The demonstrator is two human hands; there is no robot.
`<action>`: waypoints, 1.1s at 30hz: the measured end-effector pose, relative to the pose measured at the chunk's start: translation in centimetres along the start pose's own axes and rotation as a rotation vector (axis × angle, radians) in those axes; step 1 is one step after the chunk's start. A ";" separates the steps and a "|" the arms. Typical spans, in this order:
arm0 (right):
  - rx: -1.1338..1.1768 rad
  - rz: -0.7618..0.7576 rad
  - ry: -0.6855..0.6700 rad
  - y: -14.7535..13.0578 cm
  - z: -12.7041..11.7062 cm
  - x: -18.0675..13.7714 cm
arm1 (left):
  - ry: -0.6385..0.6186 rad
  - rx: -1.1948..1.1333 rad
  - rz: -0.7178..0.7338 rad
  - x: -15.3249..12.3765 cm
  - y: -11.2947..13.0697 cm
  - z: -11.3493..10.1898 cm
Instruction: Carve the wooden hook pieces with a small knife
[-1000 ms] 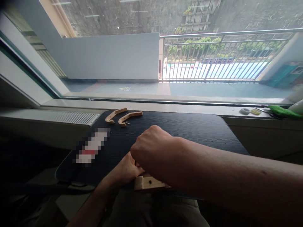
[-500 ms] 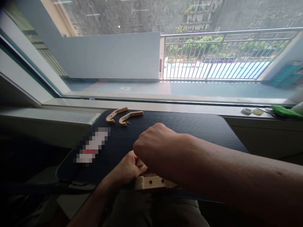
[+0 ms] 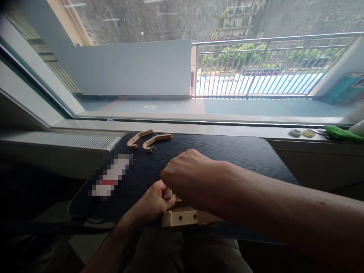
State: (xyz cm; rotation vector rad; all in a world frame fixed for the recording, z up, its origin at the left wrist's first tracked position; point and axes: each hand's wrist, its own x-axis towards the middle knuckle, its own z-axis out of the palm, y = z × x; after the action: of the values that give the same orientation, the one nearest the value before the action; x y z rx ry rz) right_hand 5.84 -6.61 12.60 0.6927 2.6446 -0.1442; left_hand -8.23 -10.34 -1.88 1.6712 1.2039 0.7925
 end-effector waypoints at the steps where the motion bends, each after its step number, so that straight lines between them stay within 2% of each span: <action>1: 0.002 0.010 0.007 0.0 0.1 0.0 | -0.001 0.002 0.002 0.0 0.1 0.0; 7: -0.001 0.043 0.092 0.5 0.9 -0.3 | -0.016 0.016 0.053 -0.1 -0.2 -0.4; 15: 0.054 0.166 0.087 0.0 0.4 -1.0 | -0.044 0.023 0.092 -0.5 -1.6 -1.1; 29: 0.087 0.059 0.188 0.1 0.8 -1.0 | -0.027 0.021 0.082 -0.5 -0.4 -1.0; 33: 0.090 0.037 0.171 0.2 0.8 -1.0 | -0.019 0.018 0.065 -0.5 -0.1 -0.9</action>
State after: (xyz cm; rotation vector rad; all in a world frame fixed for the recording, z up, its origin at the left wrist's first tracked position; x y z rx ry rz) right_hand 6.96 -7.03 12.31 0.8162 2.8004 -0.2035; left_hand -9.18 -10.54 -1.65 1.7363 1.1514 0.8068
